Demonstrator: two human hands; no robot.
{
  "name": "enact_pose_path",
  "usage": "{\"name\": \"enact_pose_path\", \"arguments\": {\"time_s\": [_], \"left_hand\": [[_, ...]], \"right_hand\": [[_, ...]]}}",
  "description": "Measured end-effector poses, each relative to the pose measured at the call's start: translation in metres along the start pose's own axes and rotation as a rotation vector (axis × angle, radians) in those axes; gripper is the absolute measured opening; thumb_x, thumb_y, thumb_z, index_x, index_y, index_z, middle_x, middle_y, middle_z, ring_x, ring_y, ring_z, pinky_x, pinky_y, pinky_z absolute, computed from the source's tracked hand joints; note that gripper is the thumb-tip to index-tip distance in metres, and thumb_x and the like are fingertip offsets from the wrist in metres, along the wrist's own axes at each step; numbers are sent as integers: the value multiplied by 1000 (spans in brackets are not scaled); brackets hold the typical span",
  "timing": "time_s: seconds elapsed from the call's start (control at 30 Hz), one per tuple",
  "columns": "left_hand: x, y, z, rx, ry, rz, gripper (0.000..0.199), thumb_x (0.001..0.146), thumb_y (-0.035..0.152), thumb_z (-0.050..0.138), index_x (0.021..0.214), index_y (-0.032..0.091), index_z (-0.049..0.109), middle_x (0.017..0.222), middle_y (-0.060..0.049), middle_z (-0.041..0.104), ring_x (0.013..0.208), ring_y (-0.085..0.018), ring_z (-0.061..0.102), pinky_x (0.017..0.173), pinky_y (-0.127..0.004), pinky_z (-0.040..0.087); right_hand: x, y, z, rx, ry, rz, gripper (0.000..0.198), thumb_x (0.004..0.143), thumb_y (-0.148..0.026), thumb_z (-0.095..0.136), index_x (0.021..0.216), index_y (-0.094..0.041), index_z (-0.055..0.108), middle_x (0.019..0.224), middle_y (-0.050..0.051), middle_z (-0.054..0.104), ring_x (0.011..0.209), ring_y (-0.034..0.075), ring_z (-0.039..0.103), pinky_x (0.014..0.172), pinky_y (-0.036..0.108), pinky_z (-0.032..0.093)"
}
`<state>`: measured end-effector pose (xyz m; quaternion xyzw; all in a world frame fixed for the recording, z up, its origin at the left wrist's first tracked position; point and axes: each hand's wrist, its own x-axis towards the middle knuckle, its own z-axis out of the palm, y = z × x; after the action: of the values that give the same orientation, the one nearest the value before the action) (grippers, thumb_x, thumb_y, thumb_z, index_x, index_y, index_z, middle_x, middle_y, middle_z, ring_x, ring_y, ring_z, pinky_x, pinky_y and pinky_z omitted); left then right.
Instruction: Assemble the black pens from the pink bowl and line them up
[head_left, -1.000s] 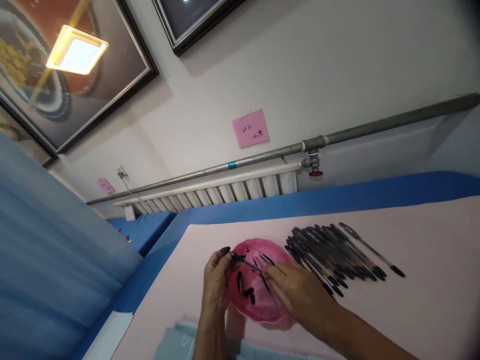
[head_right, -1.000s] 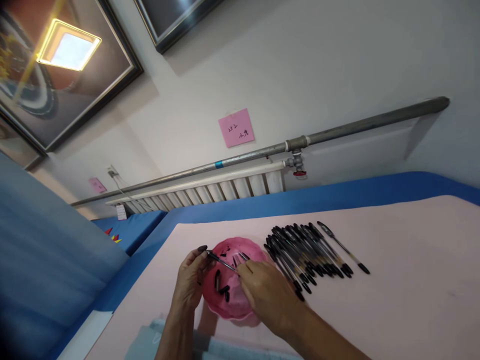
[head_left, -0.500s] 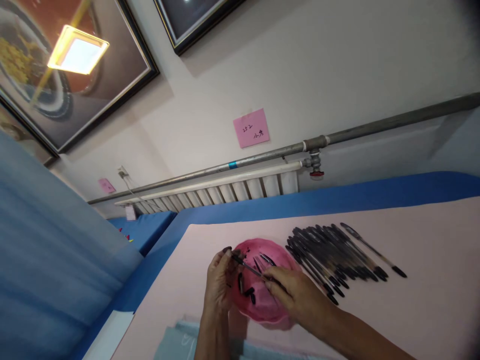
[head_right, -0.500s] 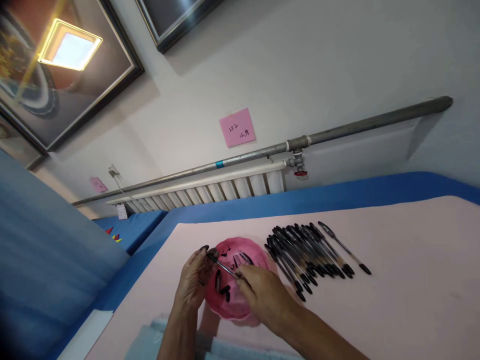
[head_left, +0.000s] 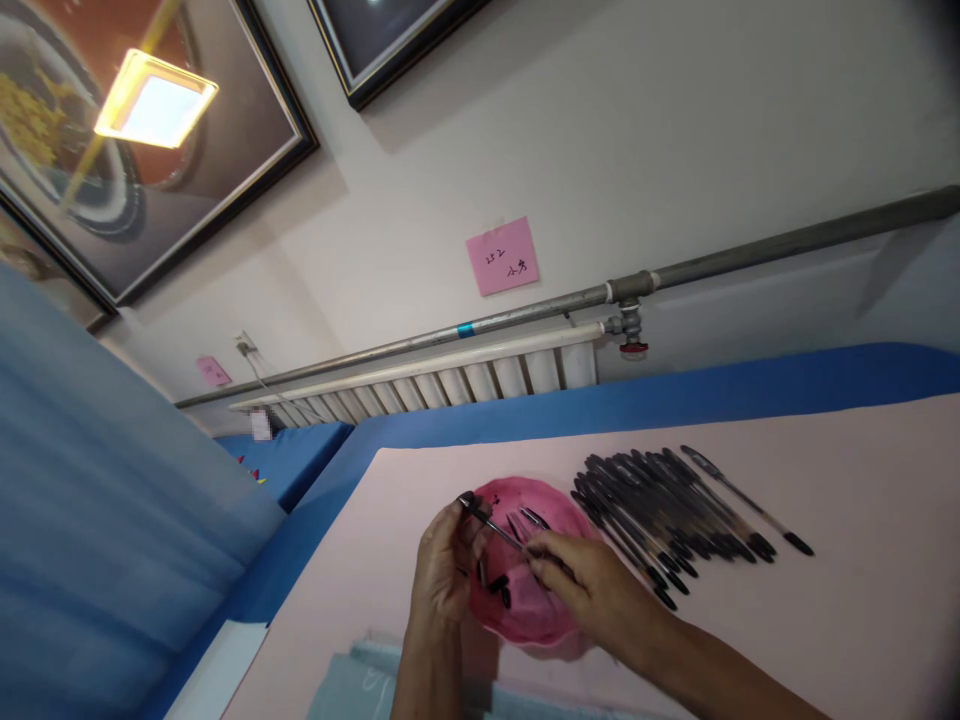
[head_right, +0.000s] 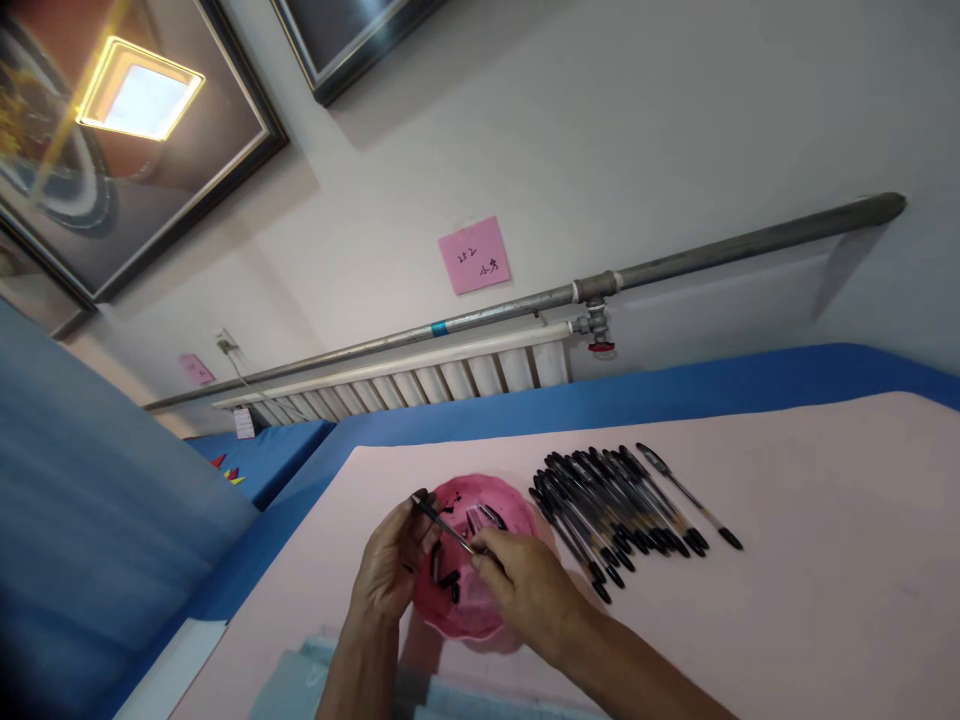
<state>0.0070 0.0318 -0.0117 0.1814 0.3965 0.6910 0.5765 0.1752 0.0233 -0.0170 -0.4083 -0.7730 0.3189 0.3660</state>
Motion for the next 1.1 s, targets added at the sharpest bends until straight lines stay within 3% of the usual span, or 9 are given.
{"name": "enact_pose_path", "arguments": {"time_s": [0.23, 0.43, 0.63, 0.8, 1.1], "left_hand": [[-4, 1, 2, 20, -32, 17, 21, 57, 17, 81, 68, 14, 63, 65, -2, 69, 62, -15, 66, 56, -21, 51], [-6, 1, 6, -8, -4, 16, 17, 64, 20, 77, 74, 14, 65, 73, -5, 71, 67, -16, 68, 62, -24, 53], [-7, 2, 6, 35, -25, 15, 18, 59, 14, 78, 70, 14, 63, 68, -3, 70, 62, -14, 66, 56, -22, 51], [-6, 2, 7, 28, -6, 3, 17, 64, 21, 76, 73, 14, 64, 71, -4, 71, 65, -16, 67, 59, -23, 52], [-8, 4, 6, 61, -46, 15, 21, 58, 20, 80, 70, 14, 64, 71, -4, 71, 65, -16, 67, 59, -23, 53]], "right_hand": [[1, 1, 1, 17, -71, 37, 19, 83, -18, 42, 77, -18, 61, 71, 4, 65, 68, 17, 59, 62, 28, 43], [1, 1, 2, 39, -60, 39, 20, 84, -21, 42, 78, -18, 61, 71, 4, 64, 67, 17, 59, 62, 28, 43], [1, -1, 1, 20, -68, 36, 20, 83, -17, 41, 76, -18, 60, 69, 4, 64, 67, 17, 58, 60, 27, 42], [1, 0, 2, 9, -70, 41, 19, 84, -19, 41, 75, -18, 58, 69, 3, 63, 68, 17, 58, 60, 26, 42], [1, 1, 0, 56, -80, 42, 19, 83, -17, 43, 77, -18, 61, 72, 3, 65, 70, 17, 58, 63, 26, 43]]}}
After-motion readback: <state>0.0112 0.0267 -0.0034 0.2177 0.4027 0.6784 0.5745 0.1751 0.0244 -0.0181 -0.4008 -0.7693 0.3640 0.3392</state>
